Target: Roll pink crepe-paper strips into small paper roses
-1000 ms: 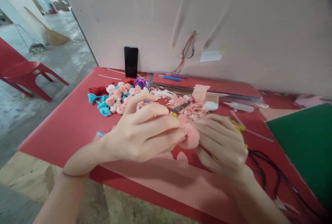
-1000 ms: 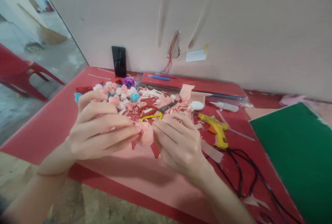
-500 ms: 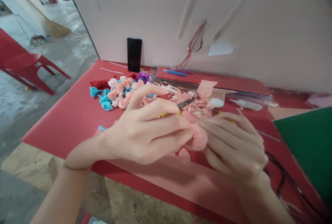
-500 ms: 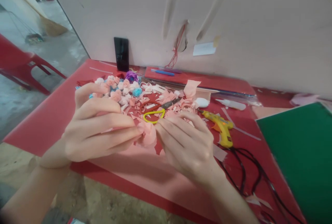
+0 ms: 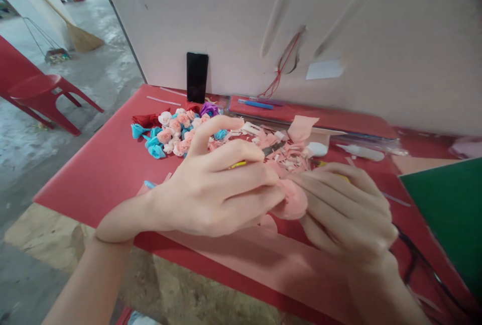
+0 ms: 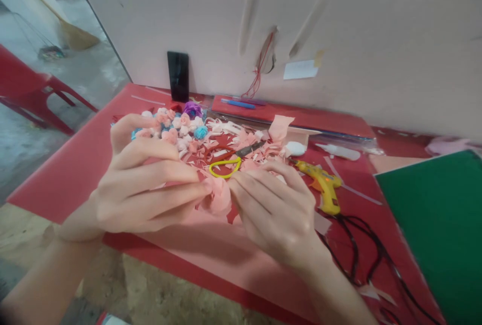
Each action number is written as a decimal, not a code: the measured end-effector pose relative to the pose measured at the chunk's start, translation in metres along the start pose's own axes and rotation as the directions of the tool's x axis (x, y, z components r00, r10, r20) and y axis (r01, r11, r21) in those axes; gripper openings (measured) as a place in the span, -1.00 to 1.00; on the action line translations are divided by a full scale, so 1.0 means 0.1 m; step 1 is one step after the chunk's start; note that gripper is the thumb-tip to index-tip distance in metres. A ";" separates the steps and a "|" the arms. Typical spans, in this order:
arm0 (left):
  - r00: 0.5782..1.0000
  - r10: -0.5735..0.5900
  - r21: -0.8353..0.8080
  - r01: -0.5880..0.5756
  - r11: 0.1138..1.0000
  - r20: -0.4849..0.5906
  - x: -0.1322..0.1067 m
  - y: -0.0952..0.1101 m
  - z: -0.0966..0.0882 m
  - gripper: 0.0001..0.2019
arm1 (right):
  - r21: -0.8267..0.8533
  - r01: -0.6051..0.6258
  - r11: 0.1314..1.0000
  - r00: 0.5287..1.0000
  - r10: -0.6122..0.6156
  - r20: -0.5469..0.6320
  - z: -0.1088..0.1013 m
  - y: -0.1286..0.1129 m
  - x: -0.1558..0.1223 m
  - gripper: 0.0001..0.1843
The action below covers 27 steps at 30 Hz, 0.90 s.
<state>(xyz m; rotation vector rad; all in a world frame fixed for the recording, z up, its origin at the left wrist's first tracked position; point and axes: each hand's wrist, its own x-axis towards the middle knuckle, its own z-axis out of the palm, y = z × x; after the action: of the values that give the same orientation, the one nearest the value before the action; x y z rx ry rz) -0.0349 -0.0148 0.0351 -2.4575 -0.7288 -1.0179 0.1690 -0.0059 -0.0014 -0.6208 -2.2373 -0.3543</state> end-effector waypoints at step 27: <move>0.981 -0.020 -0.049 0.011 0.999 -0.195 -0.08 0.00 0.10 -0.84 | 0.295 -0.141 0.945 0.989 0.144 0.012 -0.01 0.02 -0.02 -0.72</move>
<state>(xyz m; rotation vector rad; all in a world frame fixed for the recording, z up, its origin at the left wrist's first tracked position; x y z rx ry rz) -0.0342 -0.0123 0.0227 -2.3508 -0.6675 -1.2744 0.1715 -0.0054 -0.0026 -0.6125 -2.1631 0.0516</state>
